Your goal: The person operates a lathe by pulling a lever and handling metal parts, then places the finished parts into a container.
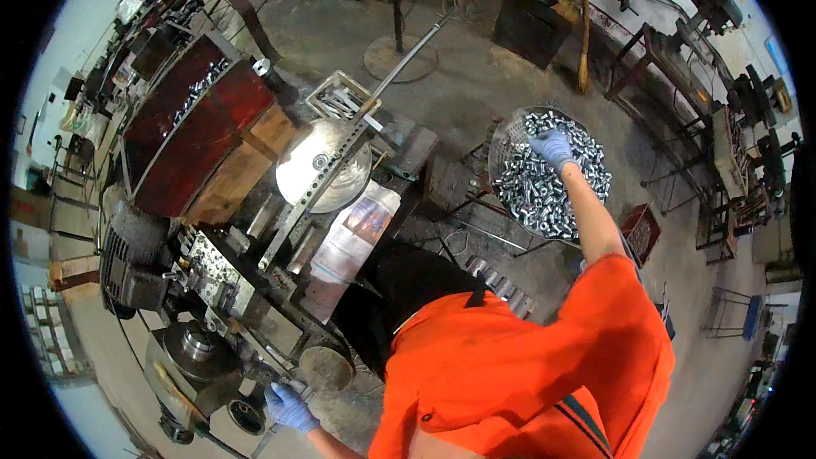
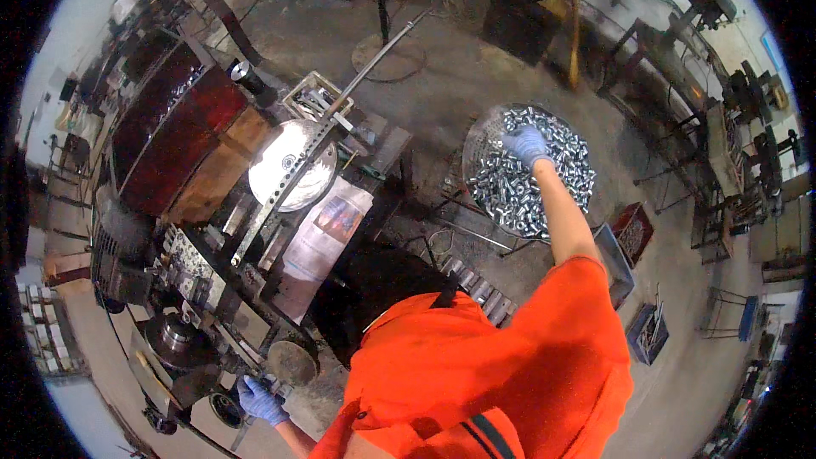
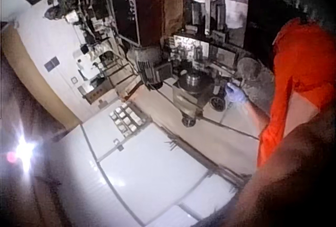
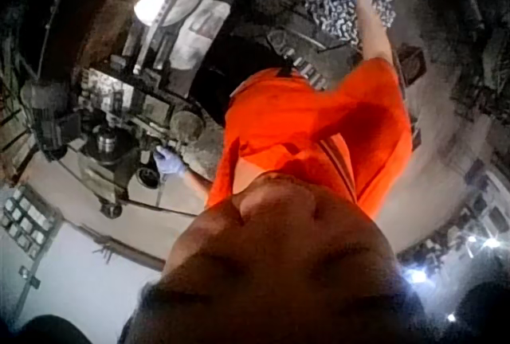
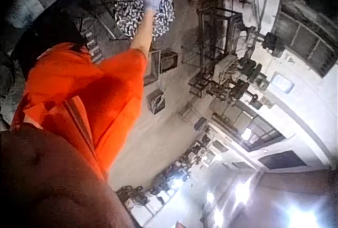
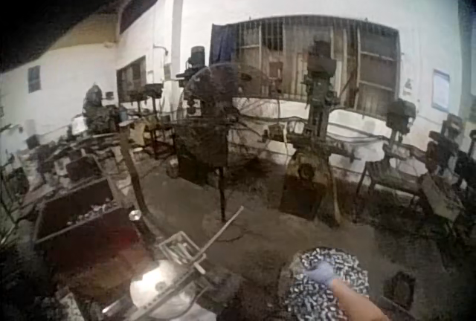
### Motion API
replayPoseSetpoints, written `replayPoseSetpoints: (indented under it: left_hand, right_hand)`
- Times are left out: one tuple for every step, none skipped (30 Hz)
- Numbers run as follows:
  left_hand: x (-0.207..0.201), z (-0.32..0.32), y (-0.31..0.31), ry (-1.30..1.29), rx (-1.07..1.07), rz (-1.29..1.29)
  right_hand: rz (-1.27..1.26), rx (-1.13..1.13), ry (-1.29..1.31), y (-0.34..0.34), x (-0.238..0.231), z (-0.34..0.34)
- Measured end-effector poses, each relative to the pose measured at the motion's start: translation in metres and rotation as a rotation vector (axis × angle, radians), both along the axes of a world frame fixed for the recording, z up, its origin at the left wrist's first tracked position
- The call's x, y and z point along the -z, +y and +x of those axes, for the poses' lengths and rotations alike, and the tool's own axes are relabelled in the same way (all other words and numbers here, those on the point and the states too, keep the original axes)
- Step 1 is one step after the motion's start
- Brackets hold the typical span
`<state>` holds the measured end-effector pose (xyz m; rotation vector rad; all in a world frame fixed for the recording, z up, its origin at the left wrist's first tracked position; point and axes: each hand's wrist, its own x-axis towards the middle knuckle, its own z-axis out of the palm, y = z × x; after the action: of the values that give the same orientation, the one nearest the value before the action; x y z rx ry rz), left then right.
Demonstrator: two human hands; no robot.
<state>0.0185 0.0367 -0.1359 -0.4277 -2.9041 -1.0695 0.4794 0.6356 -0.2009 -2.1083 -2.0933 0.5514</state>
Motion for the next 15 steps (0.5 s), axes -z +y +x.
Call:
replayPoseSetpoints:
  left_hand:
    - [0.003,-0.003,-0.004,-0.012,0.0,0.04]
    - [0.011,-0.006,-0.014,-0.025,-0.01,0.075]
    - [0.017,-0.008,-0.023,-0.037,-0.02,0.11]
    - [0.017,-0.008,-0.022,-0.004,-0.016,0.089]
    - [0.017,-0.007,-0.02,0.029,-0.012,0.068]
    - [0.016,-0.007,-0.019,0.062,-0.007,0.046]
    - [0.014,-0.007,-0.016,0.055,-0.013,0.025]
    - [0.012,-0.007,-0.014,0.048,-0.019,0.004]
    - [0.011,-0.007,-0.012,0.041,-0.024,-0.016]
    - [0.013,-0.008,-0.014,0.049,-0.026,-0.012]
    - [0.017,-0.01,-0.016,0.057,-0.027,-0.007]
    - [0.019,-0.012,-0.018,0.066,-0.027,-0.001]
    - [0.016,-0.011,-0.015,0.037,-0.031,0.006]
    - [0.013,-0.01,-0.011,0.008,-0.034,0.014]
    - [0.011,-0.009,-0.006,-0.019,-0.036,0.025]
  right_hand:
    - [-0.04,-0.03,-0.049,0.001,0.008,-0.003]
    - [-0.084,-0.071,-0.099,-0.003,0.005,-0.02]
    - [-0.084,-0.134,-0.085,-0.011,-0.003,-0.031]
    - [-0.078,-0.19,-0.073,-0.026,-0.03,-0.047]
    - [-0.133,-0.221,-0.183,-0.018,-0.011,-0.046]
    - [-0.191,-0.282,-0.251,-0.018,-0.008,-0.049]
    - [-0.248,-0.337,-0.321,-0.02,-0.008,-0.053]
    - [-0.305,-0.392,-0.39,-0.021,-0.007,-0.055]
    - [-0.348,-0.33,-0.4,-0.016,0.003,-0.054]
    - [-0.338,-0.356,-0.414,-0.015,0.008,-0.055]
    - [-0.327,-0.381,-0.427,-0.014,0.012,-0.055]
    - [-0.316,-0.405,-0.44,-0.014,0.014,-0.054]
    - [-0.311,-0.427,-0.446,-0.013,0.009,-0.057]
    - [-0.31,-0.433,-0.455,-0.012,0.009,-0.058]
    - [-0.308,-0.438,-0.463,-0.009,0.011,-0.058]
